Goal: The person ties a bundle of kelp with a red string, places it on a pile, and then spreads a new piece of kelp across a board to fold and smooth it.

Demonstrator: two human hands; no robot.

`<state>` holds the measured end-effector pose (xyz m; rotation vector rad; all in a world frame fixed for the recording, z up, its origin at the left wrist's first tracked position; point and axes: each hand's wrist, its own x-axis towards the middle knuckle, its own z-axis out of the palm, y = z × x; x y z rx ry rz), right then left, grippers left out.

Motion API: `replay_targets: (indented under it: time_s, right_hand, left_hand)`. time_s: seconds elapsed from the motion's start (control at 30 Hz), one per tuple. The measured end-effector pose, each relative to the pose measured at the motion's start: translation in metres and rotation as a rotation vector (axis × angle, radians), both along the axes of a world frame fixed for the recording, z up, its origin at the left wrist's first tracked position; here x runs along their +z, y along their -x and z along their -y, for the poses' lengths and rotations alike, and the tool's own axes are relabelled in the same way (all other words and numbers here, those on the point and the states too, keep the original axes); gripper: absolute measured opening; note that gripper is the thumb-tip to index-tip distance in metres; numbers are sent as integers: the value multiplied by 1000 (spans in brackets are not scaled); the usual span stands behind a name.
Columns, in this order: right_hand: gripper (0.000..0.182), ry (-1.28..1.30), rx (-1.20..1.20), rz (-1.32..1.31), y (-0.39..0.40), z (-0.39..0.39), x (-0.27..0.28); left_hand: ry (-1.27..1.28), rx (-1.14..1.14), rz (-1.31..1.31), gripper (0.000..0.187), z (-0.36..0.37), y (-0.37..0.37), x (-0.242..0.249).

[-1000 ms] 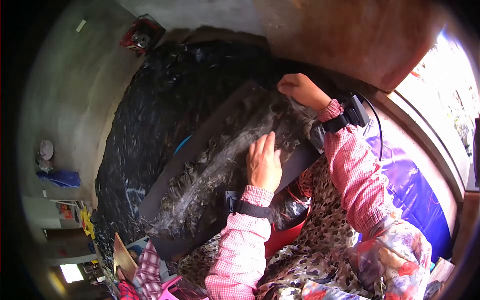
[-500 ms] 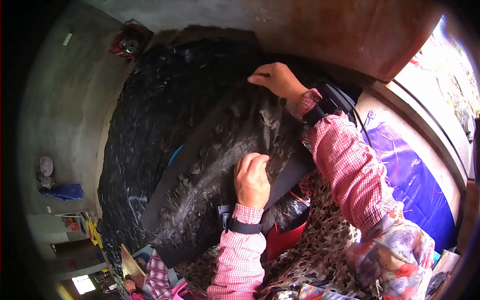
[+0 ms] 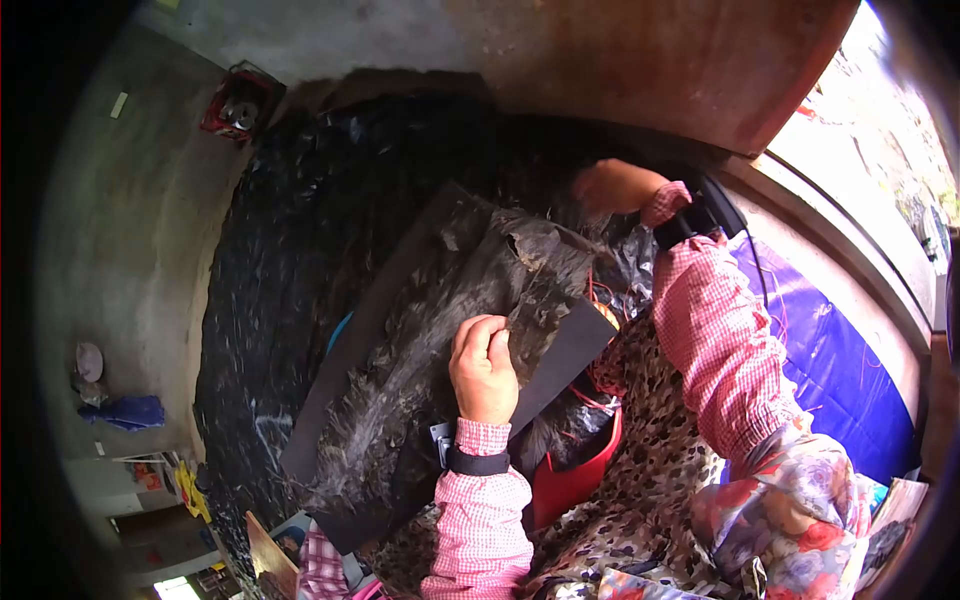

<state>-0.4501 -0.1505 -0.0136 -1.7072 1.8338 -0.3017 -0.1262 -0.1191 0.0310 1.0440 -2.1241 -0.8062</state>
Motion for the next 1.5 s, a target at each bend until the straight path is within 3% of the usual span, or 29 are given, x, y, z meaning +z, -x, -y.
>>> replay_targets:
  time_s: [0.13, 0.23, 0.27, 0.3, 0.37, 0.5, 0.57, 0.6, 0.63, 0.7, 0.77, 0.83, 0.87, 1.13, 1.2, 1.33, 1.5]
  right_hand:
    - [59, -177, 86, 58, -28, 2, -16]
    - [54, -265, -35, 70, -24, 8, 0]
    - [46, -216, 19, 280, -13, 5, 14]
    - [46, -212, 21, 282, 0, 3, 7]
    - [28, 134, -211, 1214, 20, 1, -10]
    - [21, 275, -313, 1476, 8, 12, 5]
    - [25, 446, -471, 869, 7, 33, -10]
    - [26, 479, -489, 687, 5, 42, -21]
    - [26, 481, -487, 690, -4, 43, -19]
    - [19, 724, -590, -324, -31, 40, -17]
    - [17, 809, -518, -335, -44, 40, -2]
    - [21, 614, -95, 272, -55, 45, 18]
    - [25, 489, -30, 440, -63, 45, 24]
    - [17, 409, 70, 238, -93, 36, 47]
    - [13, 718, -19, 174, -98, 35, 48]
    - [8, 751, 138, 173, -118, 43, 51]
    - [10, 609, 266, -66, -140, 38, 48]
  left_hand:
    - [5, -5, -5, 12, 1, 0, -1]
    - [-39, -3, 10, 12, 0, -1, 6]
    - [-33, 0, 12, 12, 0, -1, 8]
    - [-31, -1, 7, 13, -1, -1, 9]
    - [-31, -1, 3, 13, -2, -3, 12]
    - [223, -47, 127, 14, -7, -1, 16]
    - [310, -50, 186, 14, -8, 1, 17]
    - [316, -65, 208, 15, -9, 1, 16]
    - [319, -79, 231, 16, -11, 2, 15]
    - [261, -111, 264, 15, -13, 3, 13]
    - [231, -109, 227, 15, -14, 3, 8]
    - [235, -108, 218, 15, -13, 3, 7]
    - [236, -115, 211, 15, -14, 3, 6]
    - [225, -100, 238, 13, -17, 4, 6]
    - [225, -92, 248, 13, -18, 5, 5]
    - [235, -89, 262, 13, -18, 6, 4]
    - [242, -90, 286, 13, -19, 10, 6]
